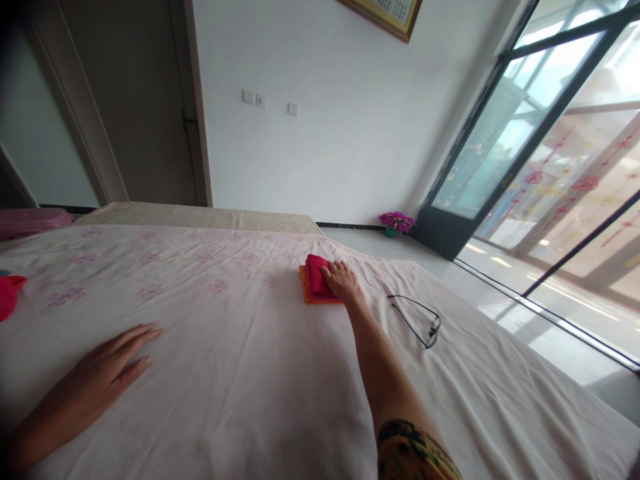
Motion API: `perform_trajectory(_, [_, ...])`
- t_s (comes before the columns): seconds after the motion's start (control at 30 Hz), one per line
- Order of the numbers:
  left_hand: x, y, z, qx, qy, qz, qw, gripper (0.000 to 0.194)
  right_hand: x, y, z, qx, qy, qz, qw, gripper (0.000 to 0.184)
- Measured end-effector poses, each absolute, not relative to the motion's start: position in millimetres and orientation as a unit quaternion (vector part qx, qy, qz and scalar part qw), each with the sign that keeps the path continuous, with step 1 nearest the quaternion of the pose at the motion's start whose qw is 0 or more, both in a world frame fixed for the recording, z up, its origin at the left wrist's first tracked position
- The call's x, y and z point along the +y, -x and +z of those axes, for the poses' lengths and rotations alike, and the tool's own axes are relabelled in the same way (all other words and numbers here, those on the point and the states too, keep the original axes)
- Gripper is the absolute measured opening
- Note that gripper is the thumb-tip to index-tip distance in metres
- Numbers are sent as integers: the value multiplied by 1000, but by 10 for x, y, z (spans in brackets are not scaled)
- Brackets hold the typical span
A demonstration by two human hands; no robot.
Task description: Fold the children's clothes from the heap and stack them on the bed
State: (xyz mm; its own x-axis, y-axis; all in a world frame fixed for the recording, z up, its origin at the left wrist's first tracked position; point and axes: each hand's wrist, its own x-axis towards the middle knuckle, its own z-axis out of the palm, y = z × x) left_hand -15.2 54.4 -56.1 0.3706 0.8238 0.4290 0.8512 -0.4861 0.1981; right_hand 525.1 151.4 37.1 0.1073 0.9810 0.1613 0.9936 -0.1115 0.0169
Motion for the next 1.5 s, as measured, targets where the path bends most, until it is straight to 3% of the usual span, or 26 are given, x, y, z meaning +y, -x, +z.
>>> perform_trajectory(0.27, [510,100,-476,-508,822,-256,33,47,1443,-5216,429,-653,755,-22,48,63])
perform_trajectory(0.37, [507,94,-467,-509,821,-257,34,47,1294,-5181,530,-652,753,-21,86,66])
perform_trajectory(0.47, [507,93,-463,-507,823,-253,32,47,1090,-5125,590,-712,687,-63,132,69])
perform_trajectory(0.63, [509,83,-448,-509,820,-260,31,45,861,-5065,593,-801,586,-59,111,75])
perform_trajectory(1.0, [515,100,-484,-510,825,-242,23,48,964,-5157,543,-808,581,-62,76,71])
perform_trajectory(1.4, [500,80,-442,-508,820,-262,28,47,970,-5324,537,-827,537,-54,157,73])
perform_trajectory(1.5, [499,79,-435,-509,819,-263,29,46,937,-5277,619,-815,555,-2,168,76])
